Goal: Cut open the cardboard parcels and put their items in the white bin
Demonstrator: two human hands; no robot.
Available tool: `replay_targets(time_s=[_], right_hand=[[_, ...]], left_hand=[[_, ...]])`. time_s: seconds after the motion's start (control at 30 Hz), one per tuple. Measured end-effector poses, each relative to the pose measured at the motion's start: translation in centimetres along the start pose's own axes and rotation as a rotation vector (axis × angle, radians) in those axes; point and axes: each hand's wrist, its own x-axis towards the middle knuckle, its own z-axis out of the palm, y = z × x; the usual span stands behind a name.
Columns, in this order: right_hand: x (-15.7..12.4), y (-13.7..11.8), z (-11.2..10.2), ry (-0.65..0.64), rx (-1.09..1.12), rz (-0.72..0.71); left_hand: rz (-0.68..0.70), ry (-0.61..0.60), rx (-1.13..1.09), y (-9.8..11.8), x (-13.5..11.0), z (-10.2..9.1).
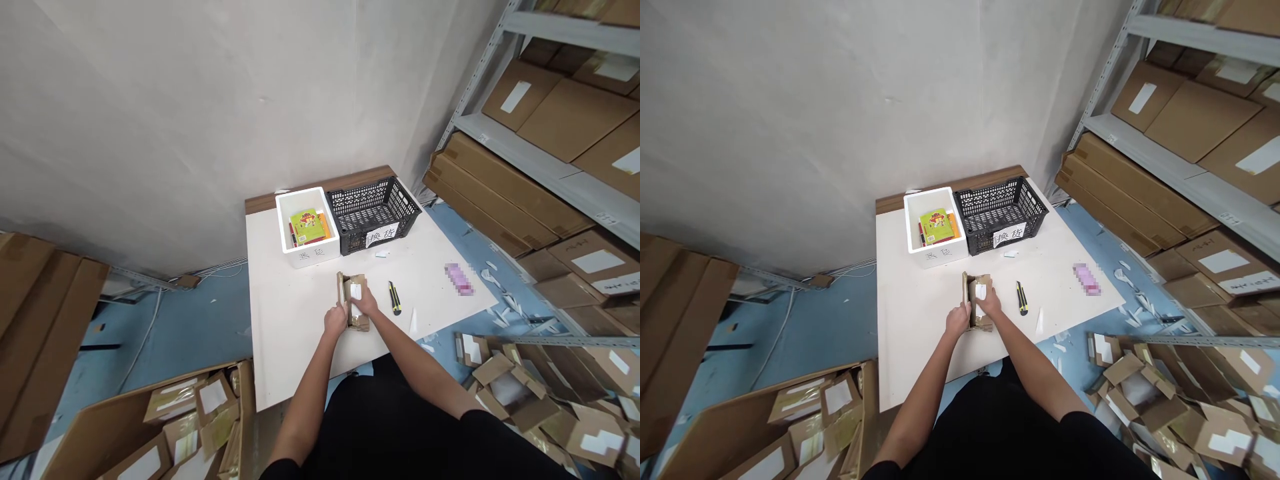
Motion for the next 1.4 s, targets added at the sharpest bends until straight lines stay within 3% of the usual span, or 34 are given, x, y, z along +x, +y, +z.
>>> replay_targets(time_s=[0.13,0.3,0.47,0.67,0.8,0.87,0.93,1.07,1.23,1.33,1.4], right_hand=[[-1.8,-1.5,1.4,0.057,-0.077,0.049],[-1.9,-1.3,-0.2,0.017,0.064,-0.023],[-2.1,0.7,-2.7,-0.055,0.354,-0.060],[-3.0,4.7,-4.0,-0.079,0.590,0.054],[-3.8,6.5,-3.3,0.146,0.330,0.013],[-4.1,6.5,-2.8,0.263,0.111,-0.060],[-4.2,6.1,-2.5,0.293,-0.075,-0.178],[-4.0,4.2,-2.6,0.167,-0.268,-0.330],[-3.0,1.8,-2.0,0.128,-0.281,-0.518],[-1.6,0.2,-0.8,-0.025,-0.319,-0.605],[-0.2,-0.8,-0.1,-0.103,-0.395,-0.570]], left_hand=[[-0.108,0.011,-0.084,0.9,-0.4,-0.6],[-0.113,0.020,-0.111,0.9,-0.5,-0.7],[-0.092,0.033,-0.156,0.3,-0.1,-0.4],[-0.043,0.034,-0.276,-3.5,0.1,-0.7],[-0.136,0.102,-0.342,-5.7,-0.2,-0.1],[-0.198,0.205,-0.346,-5.7,-0.3,0.6],[-0.138,0.267,-0.305,-5.0,-0.3,1.4],[0.081,0.122,-0.235,-3.2,0.2,2.3],[0.106,0.017,-0.247,-3.4,-0.5,2.6],[0.125,0.032,-0.301,-3.7,-1.7,3.0],[0.096,0.054,-0.330,-3.4,-2.3,3.3]])
